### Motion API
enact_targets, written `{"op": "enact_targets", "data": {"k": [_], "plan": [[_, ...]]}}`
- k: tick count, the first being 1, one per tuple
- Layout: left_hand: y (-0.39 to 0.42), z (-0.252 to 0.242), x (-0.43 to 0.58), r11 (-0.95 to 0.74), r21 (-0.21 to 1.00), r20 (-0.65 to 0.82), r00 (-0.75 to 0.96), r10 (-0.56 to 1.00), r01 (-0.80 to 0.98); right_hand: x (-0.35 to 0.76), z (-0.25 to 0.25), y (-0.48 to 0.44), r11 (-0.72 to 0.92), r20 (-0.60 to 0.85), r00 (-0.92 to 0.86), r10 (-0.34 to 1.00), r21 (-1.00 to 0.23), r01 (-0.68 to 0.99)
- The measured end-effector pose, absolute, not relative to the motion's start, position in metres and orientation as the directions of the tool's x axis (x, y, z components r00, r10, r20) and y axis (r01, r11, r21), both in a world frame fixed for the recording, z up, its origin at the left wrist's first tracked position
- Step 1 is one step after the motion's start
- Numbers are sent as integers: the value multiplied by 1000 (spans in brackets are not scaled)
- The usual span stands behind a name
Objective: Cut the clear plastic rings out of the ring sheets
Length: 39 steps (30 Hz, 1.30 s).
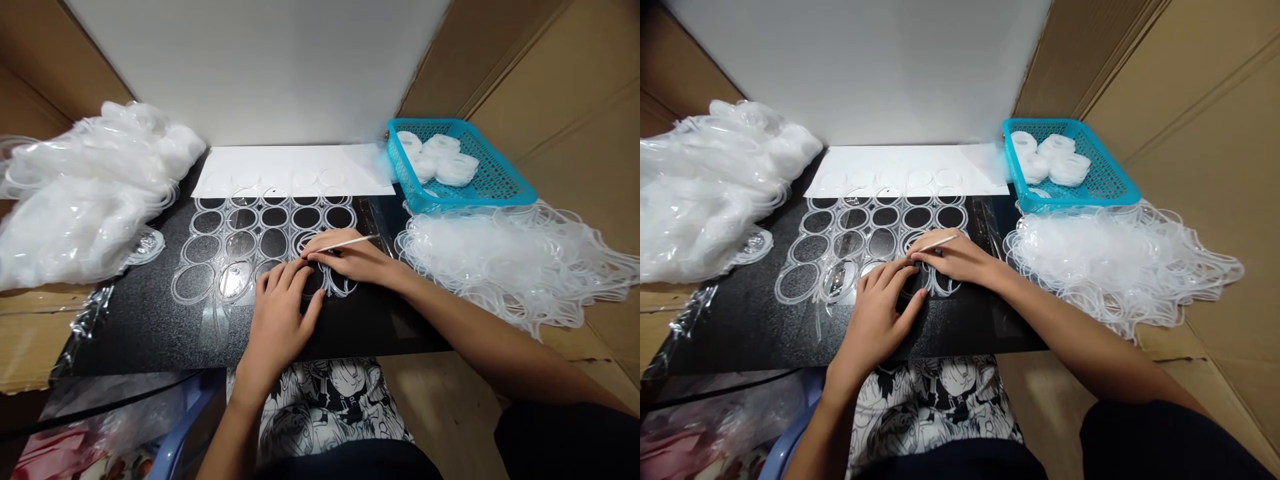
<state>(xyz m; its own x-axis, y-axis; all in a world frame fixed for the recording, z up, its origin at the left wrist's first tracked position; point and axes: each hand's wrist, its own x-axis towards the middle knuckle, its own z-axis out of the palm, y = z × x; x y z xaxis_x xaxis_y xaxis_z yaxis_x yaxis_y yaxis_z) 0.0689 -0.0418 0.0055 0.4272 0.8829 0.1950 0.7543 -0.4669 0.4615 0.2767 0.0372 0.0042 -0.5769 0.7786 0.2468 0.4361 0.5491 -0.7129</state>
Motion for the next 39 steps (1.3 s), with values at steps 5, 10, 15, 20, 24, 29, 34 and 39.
{"op": "enact_targets", "data": {"k": [5, 10, 15, 20, 24, 29, 34, 39], "plan": [[-42, 7, 70, -463, 441, 167, 436, 884, 769, 273, 9, 46, 700, 290, -642, 709, -399, 593], [-42, 6, 69, -463, 468, 179, 432, 884, 753, 271, 12, 55, 642, 260, -620, 740, -546, 538], [-42, 6, 68, -464, 464, 180, 433, 883, 754, 272, 12, 58, 633, 339, -536, 773, -350, 691], [-42, 8, 69, -458, 459, 158, 437, 885, 761, 268, 30, 91, 532, 426, -425, 799, -170, 830], [-42, 7, 70, -461, 448, 168, 434, 885, 766, 273, 35, 141, 396, 454, -269, 849, -211, 894], [-42, 4, 67, -459, 466, 193, 419, 887, 756, 296, 34, 163, 312, 467, -116, 877, -370, 875], [-46, 9, 66, -492, 472, 295, 395, 870, 732, 319, 45, 94, 476, 284, -383, 879, -587, 655], [-54, 18, 87, -611, 388, 369, 491, 789, 690, 335, 37, 33, 333, 33, -479, 877, -760, 558]]}}
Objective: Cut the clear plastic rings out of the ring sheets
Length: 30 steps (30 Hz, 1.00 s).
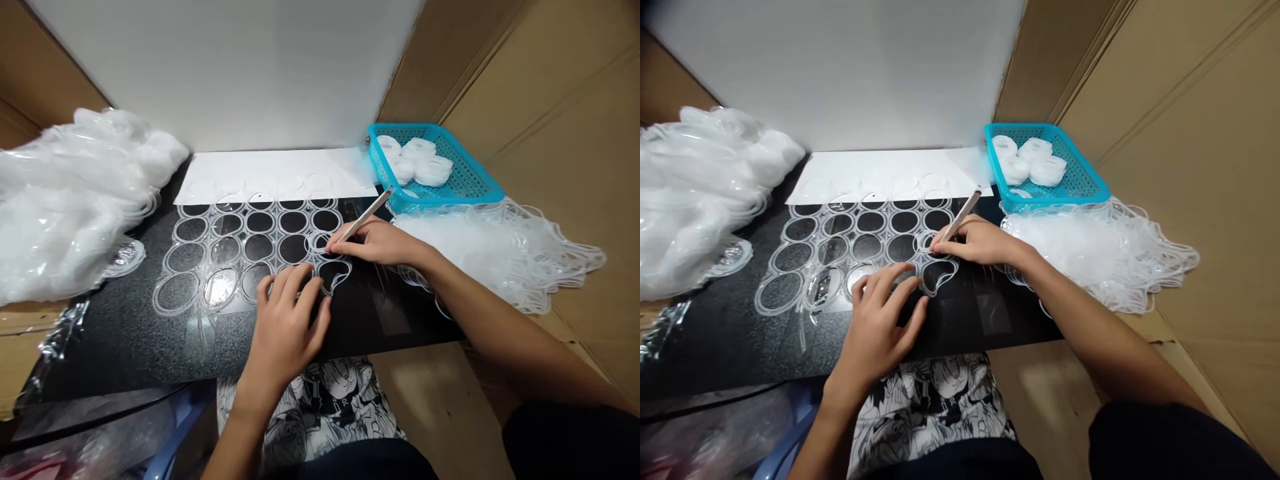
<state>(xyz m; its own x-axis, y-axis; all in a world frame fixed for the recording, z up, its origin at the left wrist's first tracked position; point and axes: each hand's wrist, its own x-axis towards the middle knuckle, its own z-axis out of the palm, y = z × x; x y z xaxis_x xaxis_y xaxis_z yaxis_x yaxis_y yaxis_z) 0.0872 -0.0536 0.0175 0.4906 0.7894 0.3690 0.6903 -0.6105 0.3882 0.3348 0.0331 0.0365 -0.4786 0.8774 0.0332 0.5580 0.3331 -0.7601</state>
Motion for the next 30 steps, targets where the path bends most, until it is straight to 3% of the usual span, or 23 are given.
{"op": "enact_targets", "data": {"k": [6, 19, 22, 25, 30], "plan": [[-55, 12, 124, -616, 361, 230, 574, 786, 700, 341, 16, 26, 260, 28, -426, 904, -827, 497], [-50, 8, 137, -556, 331, 139, 543, 828, 763, 342, 12, 22, 417, 156, -484, 861, -763, 495], [-45, 9, 137, -532, 391, 121, 531, 839, 751, 341, 4, 23, 558, 260, -553, 792, -676, 482], [-42, 10, 134, -521, 444, 112, 531, 840, 730, 339, -3, 22, 684, 361, -591, 722, -502, 529], [-45, 9, 129, -537, 458, 122, 548, 827, 709, 334, 11, 38, 589, 356, -503, 787, -192, 785]]}}
